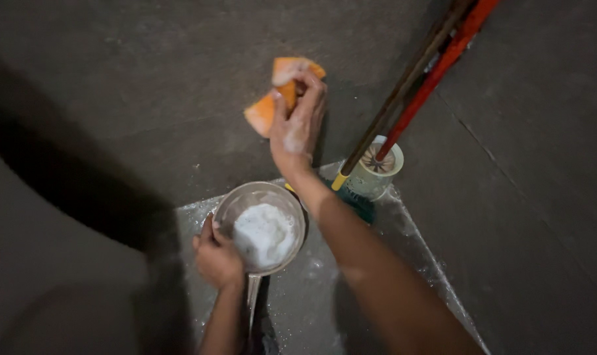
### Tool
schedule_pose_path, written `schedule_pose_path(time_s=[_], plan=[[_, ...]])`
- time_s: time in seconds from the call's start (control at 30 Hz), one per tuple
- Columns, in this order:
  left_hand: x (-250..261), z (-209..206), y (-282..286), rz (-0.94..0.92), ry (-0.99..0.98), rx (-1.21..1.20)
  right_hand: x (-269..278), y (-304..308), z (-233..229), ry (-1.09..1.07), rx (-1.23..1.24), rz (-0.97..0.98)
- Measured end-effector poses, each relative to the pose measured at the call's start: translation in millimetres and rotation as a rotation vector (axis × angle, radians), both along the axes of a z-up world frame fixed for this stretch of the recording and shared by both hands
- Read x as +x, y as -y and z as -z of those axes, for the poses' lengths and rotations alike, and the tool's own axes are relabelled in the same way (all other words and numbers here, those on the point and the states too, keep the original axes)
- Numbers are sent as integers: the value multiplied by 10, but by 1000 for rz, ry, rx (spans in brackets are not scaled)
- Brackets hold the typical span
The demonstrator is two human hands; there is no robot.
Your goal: The person cleans the bathroom walls and shower fixture by scrubbing the tiled surfaces with a soapy sponge and rinsing with water from a bucket.
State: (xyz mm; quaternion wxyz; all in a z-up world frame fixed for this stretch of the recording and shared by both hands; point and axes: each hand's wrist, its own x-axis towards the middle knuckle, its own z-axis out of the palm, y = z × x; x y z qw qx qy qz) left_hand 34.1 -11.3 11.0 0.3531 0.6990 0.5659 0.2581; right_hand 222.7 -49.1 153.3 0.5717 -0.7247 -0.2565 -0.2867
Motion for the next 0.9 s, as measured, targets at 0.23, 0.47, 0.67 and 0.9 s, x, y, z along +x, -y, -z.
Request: schedule_pose_path(time_s=[0.23,0.47,0.67,0.9], plan=[[-17,-76,0,26,-19,24,452,138,710,-365,452,264],[-21,-79,-38,73,7,-53,612,275,317,-374,486,105],[-95,50,-68,184,131,-139,634,361,901,-698,531,-7],[-191,515,-204,363,81,-602,-616,706,1384,44,-651,-530]])
